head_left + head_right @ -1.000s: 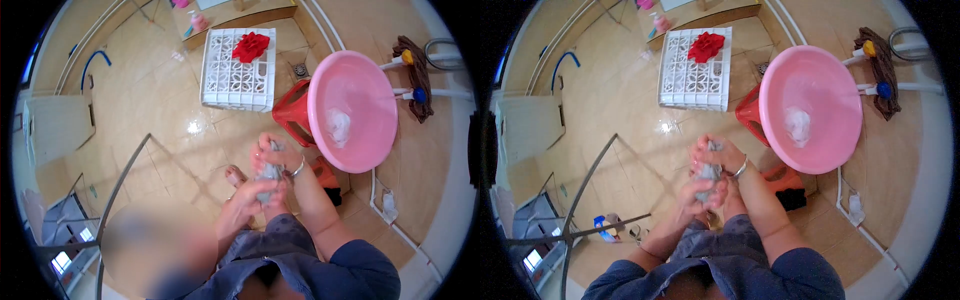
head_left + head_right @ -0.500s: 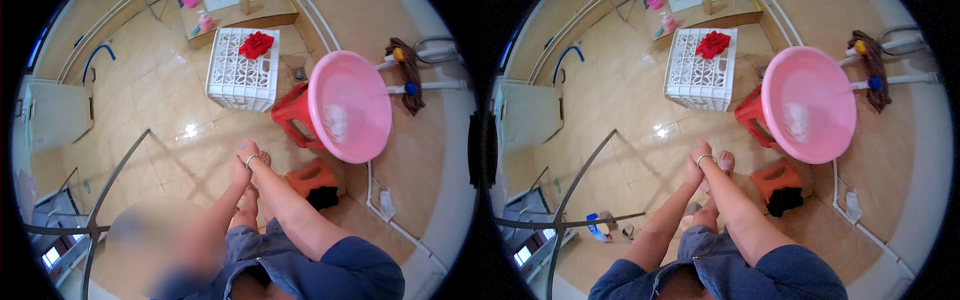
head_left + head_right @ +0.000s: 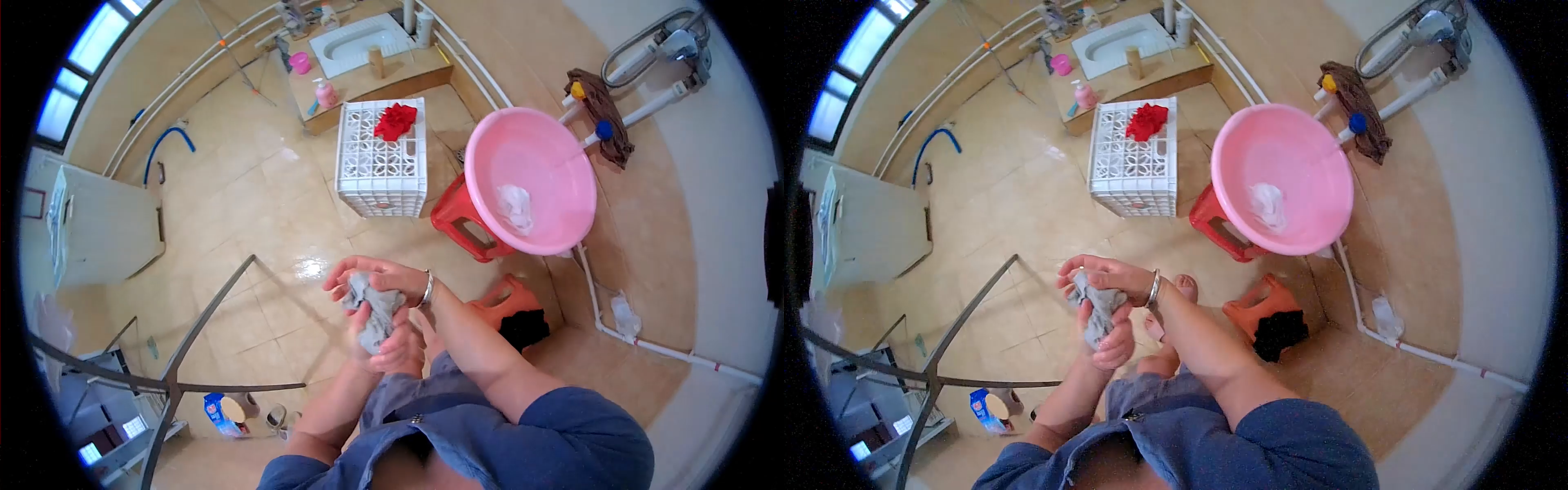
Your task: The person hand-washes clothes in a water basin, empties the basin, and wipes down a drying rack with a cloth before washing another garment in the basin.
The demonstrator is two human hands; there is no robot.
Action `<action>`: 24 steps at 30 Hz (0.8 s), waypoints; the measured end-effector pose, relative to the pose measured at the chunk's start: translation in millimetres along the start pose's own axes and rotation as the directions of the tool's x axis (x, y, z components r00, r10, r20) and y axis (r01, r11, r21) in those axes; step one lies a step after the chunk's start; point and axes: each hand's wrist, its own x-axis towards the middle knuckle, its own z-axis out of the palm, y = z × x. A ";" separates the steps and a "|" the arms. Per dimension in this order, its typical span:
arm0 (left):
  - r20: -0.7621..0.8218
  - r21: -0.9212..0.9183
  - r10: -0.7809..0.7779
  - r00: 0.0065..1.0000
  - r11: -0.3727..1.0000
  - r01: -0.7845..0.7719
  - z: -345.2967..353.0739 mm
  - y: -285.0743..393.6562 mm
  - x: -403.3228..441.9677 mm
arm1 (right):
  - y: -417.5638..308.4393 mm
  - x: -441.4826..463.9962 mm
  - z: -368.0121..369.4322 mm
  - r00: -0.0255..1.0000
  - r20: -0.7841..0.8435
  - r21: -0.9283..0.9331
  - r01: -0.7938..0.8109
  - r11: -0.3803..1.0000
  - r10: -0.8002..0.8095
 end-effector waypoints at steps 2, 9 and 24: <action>0.091 -0.047 -0.027 0.996 0.998 0.031 16.2 -12.5 7.5 | -16.3 2.3 32.2 0.995 0.086 0.202 0.022 0.979 -0.040; -0.183 0.462 0.143 0.973 0.886 -0.043 53.1 -17.9 -3.8 | -25.7 7.0 58.0 0.953 -0.295 -0.100 0.039 0.994 -0.067; 0.120 0.747 0.943 0.312 -0.292 0.597 -29.1 20.1 -27.6 | 76.8 50.4 -19.5 0.714 -0.627 -0.660 -0.276 0.699 -0.311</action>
